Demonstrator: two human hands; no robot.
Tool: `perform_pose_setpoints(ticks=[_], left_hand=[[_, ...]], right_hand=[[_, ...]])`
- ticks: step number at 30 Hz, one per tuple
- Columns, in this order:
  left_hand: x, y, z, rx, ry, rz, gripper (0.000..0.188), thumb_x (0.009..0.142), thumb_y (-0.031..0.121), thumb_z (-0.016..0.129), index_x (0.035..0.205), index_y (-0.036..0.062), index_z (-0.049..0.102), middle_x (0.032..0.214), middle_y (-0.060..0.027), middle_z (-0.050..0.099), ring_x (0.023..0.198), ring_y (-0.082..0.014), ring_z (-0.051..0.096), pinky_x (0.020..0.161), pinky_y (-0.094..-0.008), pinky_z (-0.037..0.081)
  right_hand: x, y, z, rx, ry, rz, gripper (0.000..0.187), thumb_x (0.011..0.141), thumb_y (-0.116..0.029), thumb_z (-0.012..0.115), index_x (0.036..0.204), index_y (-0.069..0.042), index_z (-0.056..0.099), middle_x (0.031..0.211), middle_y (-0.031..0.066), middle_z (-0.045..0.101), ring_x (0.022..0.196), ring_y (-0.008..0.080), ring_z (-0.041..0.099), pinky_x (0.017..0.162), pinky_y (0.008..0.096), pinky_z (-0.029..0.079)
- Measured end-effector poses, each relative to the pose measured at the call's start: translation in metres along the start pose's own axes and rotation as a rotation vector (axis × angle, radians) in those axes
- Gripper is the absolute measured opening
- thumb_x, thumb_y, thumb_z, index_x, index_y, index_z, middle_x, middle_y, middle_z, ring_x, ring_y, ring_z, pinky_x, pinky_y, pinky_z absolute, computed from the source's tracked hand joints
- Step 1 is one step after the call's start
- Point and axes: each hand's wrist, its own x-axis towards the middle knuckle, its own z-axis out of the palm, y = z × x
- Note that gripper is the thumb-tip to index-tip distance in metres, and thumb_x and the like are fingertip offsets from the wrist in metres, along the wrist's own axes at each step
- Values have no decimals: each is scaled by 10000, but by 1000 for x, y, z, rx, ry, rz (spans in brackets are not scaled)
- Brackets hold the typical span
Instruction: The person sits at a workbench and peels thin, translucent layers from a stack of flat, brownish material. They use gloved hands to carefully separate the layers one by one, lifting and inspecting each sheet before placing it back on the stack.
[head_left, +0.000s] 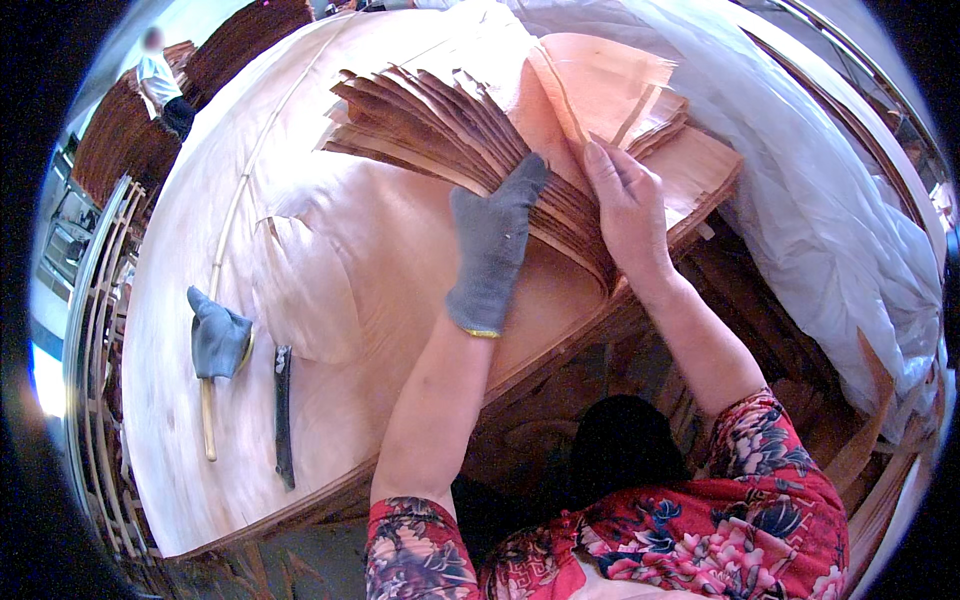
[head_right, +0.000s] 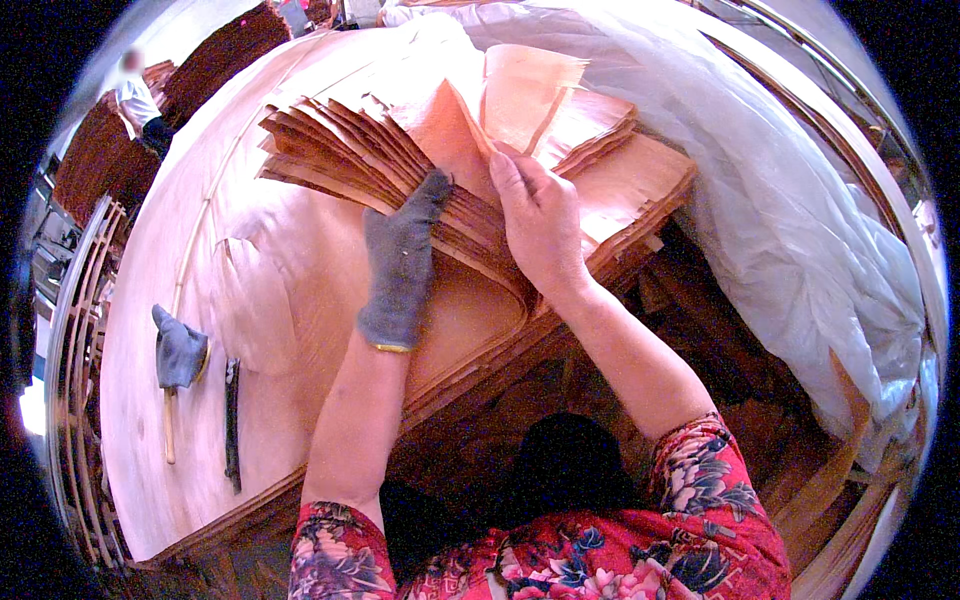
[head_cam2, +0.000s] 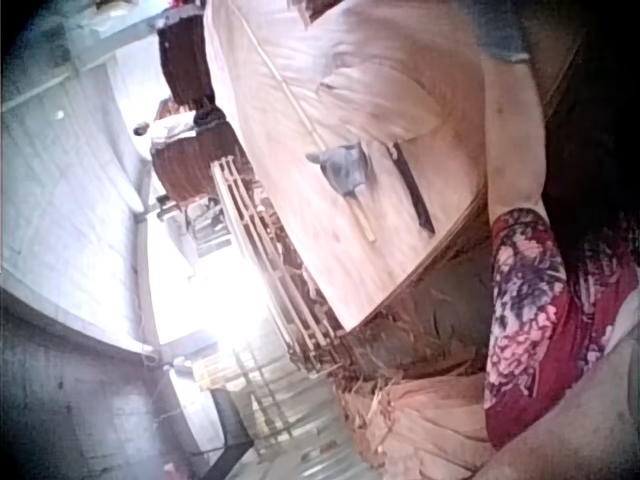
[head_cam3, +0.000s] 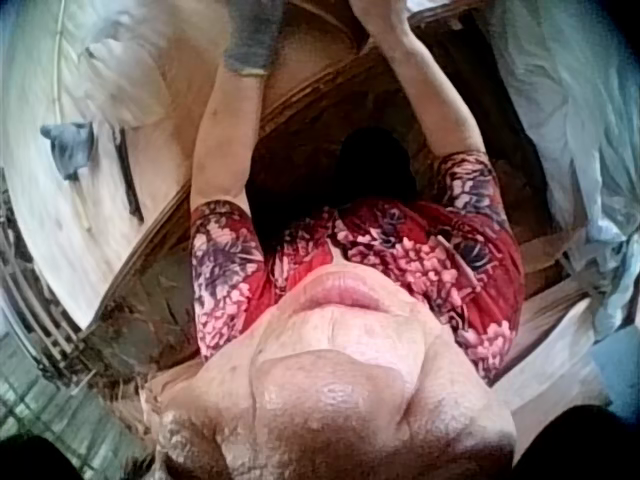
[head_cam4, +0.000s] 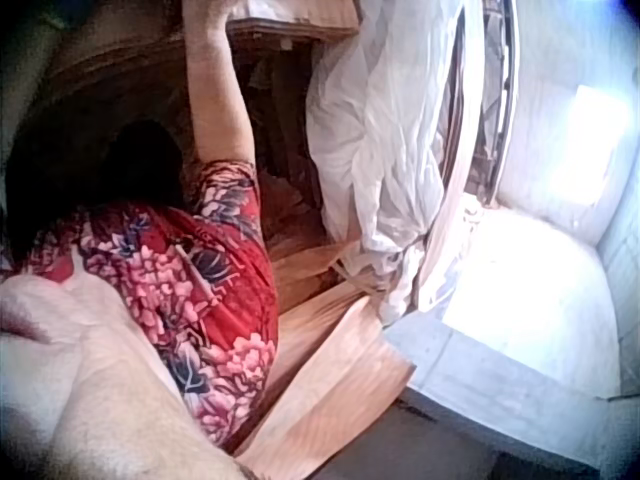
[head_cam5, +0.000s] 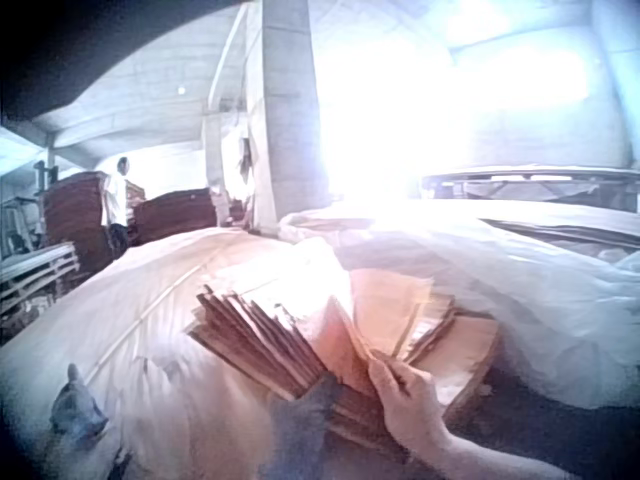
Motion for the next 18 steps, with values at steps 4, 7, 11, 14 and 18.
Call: perform_pose_setpoints(ticks=[4, 7, 11, 14, 18], left_hand=[[1, -3, -1, -5, -7, 61, 198, 764, 50, 674, 942, -17, 619, 862, -47, 632, 761, -124, 584, 675, -262, 477], [1, -2, -3, 22, -8, 105, 216, 763, 86, 691, 945, -3, 617, 863, -35, 626, 770, -124, 578, 691, -258, 471], [3, -5, -4, 71, -19, 79, 239, 765, 129, 701, 953, 9, 615, 865, -23, 615, 763, -120, 566, 696, -248, 465], [2, -4, -4, 81, -10, 46, 234, 768, 123, 695, 956, 8, 618, 869, -25, 614, 770, -122, 566, 702, -252, 465], [2, -3, -3, 77, -14, 68, 239, 775, 100, 679, 970, -28, 627, 901, -65, 644, 795, -134, 593, 689, -270, 472]], right_hand=[[0, 1, 1, 62, 14, -33, 296, 924, -205, 485, 1077, 28, 585, 742, 61, 607, 726, 93, 517, 682, 244, 440], [-1, -6, -1, 29, -43, -15, 305, 927, -172, 470, 1148, 25, 541, 849, 80, 606, 795, 118, 519, 740, 248, 430], [3, 6, 0, 54, 58, -137, 422, 915, -110, 457, 1314, -10, 365, 1237, 148, 462, 1133, 209, 432, 956, 278, 328], [3, 2, 0, 8, 85, -279, 552, 869, -31, 417, 1387, -35, 226, 1421, 146, 260, 1314, 243, 237, 1061, 298, 189], [0, -6, -1, 89, 88, -343, 596, 810, 63, 363, 1384, -44, 243, 1437, 149, 237, 1348, 241, 169, 1086, 307, 137]])
